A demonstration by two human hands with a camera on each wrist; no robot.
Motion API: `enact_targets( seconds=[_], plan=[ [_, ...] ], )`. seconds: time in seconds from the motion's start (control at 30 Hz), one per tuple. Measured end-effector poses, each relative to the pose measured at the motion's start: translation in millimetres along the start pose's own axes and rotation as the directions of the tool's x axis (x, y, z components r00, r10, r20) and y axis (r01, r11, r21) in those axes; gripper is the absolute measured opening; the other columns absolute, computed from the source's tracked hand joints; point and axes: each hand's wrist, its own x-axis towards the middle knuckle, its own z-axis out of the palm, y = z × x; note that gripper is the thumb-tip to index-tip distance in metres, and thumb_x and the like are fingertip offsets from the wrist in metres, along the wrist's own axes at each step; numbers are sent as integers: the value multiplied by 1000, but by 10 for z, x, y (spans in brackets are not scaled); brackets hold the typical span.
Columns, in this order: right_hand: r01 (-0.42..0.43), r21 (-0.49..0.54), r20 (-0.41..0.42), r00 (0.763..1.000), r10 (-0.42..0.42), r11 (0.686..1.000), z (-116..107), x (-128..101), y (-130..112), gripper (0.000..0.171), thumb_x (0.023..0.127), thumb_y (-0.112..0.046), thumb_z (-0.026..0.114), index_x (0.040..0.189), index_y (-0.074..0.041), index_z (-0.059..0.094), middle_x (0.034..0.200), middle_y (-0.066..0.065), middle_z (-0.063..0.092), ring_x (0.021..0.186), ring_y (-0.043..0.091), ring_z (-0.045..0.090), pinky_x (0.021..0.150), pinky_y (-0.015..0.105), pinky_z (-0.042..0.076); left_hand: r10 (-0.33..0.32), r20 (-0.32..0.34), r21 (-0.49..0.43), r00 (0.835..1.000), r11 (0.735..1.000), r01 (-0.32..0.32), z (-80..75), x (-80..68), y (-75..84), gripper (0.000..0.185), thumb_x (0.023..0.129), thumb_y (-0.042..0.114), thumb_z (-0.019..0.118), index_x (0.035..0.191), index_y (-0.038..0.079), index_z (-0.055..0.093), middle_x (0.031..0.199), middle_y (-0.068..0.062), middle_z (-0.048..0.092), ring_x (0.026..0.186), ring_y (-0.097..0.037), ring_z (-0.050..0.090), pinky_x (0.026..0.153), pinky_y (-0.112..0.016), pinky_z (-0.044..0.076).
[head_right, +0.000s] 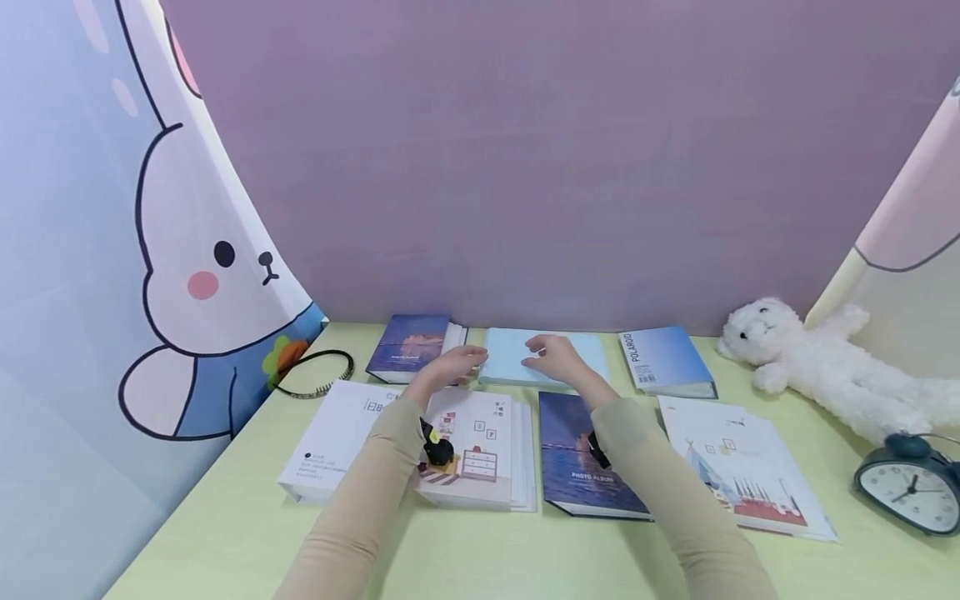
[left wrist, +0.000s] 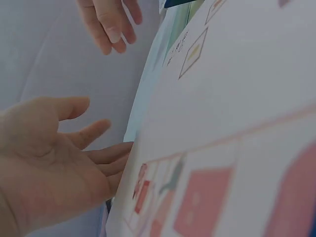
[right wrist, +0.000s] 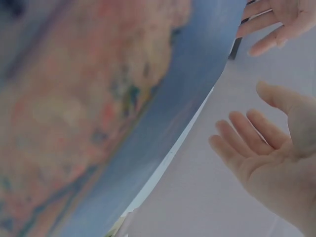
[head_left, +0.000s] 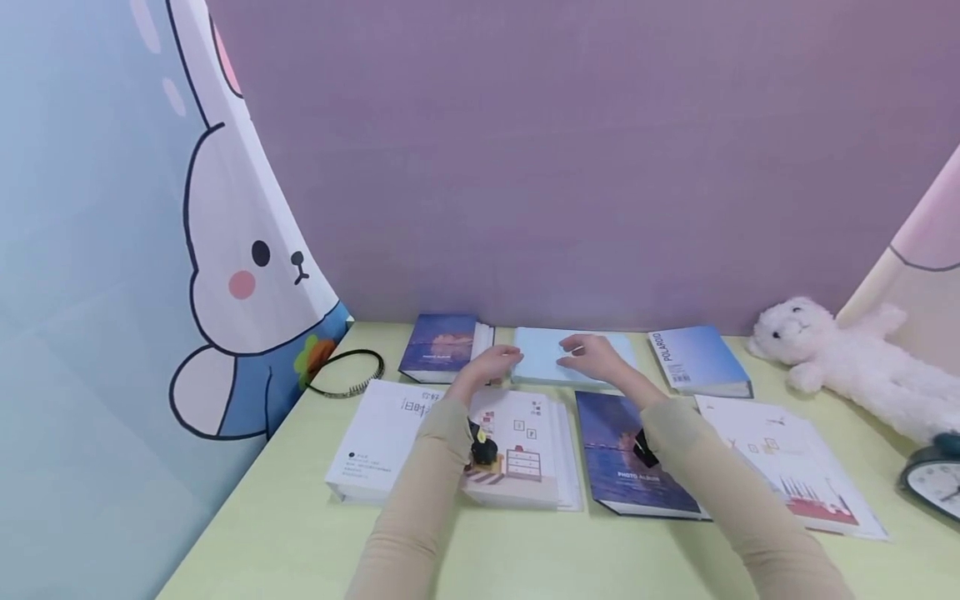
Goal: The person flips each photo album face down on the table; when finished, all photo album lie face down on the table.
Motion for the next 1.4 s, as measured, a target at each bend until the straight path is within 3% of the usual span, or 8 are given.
enact_targets(
  seconds=[0.2, 0.4, 0.9, 0.97, 1.03, 1.17, 1.27, 1.4],
  plan=[
    [5, -20, 97, 995, -3, 1000, 13, -17, -9, 46, 90, -19, 61, 126, 9, 52, 124, 27, 57, 114, 41, 55, 96, 48, 47, -40, 78, -40, 996, 998, 43, -13, -208, 153, 55, 101, 28, 41, 146, 1, 26, 148, -20, 32, 131, -38, 39, 109, -48, 34],
    [-19, -11, 196, 980, 21, 1000, 76, -33, 32, 49, 93, -20, 58, 131, 9, 48, 131, 27, 52, 118, 41, 52, 96, 47, 47, -79, 107, -54, 991, 995, 85, -20, -181, 107, 57, 101, 27, 42, 148, 1, 22, 150, -20, 29, 135, -37, 35, 112, -47, 30],
    [-46, -71, 277, 959, 64, 996, 84, -26, 42, 51, 93, -25, 57, 133, 5, 48, 131, 25, 53, 120, 39, 50, 98, 48, 45, -76, 148, -75, 986, 993, 88, -40, -90, -2, 61, 92, 4, 40, 150, 7, 20, 154, -16, 24, 136, -33, 34, 112, -44, 33],
    [-51, -71, 278, 958, 69, 996, 80, -29, 35, 51, 93, -25, 56, 133, 5, 48, 132, 25, 52, 121, 39, 50, 99, 48, 45, -65, 144, -70, 987, 995, 75, -52, -115, 25, 67, 87, -1, 41, 150, 8, 20, 148, -16, 33, 120, -26, 49, 104, -40, 40],
    [-55, -66, 274, 959, 71, 996, 80, -31, 30, 51, 93, -24, 57, 133, 5, 48, 132, 25, 52, 121, 39, 50, 99, 49, 45, -46, 117, -73, 992, 996, 55, -53, -124, 41, 69, 85, -5, 40, 150, 7, 20, 137, -17, 43, 87, -17, 55, 92, -37, 47],
    [-53, -57, 273, 960, 66, 997, 88, -38, 29, 51, 92, -25, 57, 133, 5, 48, 133, 24, 52, 121, 39, 50, 99, 48, 45, -13, 64, -103, 998, 995, 20, -52, -152, 72, 70, 83, -8, 38, 149, 5, 19, 125, -21, 46, 55, -11, 33, 79, -35, 52],
    [-50, -48, 273, 960, 62, 998, 97, -42, 44, 54, 92, -25, 57, 136, 5, 44, 133, 25, 51, 122, 39, 49, 99, 48, 45, -24, 45, -141, 999, 990, 30, -48, -144, 93, 70, 85, -8, 38, 150, 6, 19, 139, -23, 38, 65, -13, 46, 82, -37, 54],
    [-57, -40, 251, 966, 66, 998, 99, -48, 54, 55, 92, -21, 57, 138, 5, 40, 131, 26, 52, 121, 39, 50, 97, 48, 46, -52, -9, -261, 999, 964, 48, -35, -2, 12, 63, 91, -4, 41, 149, 7, 22, 135, -24, 45, 92, -28, 61, 88, -39, 54]
  ],
)
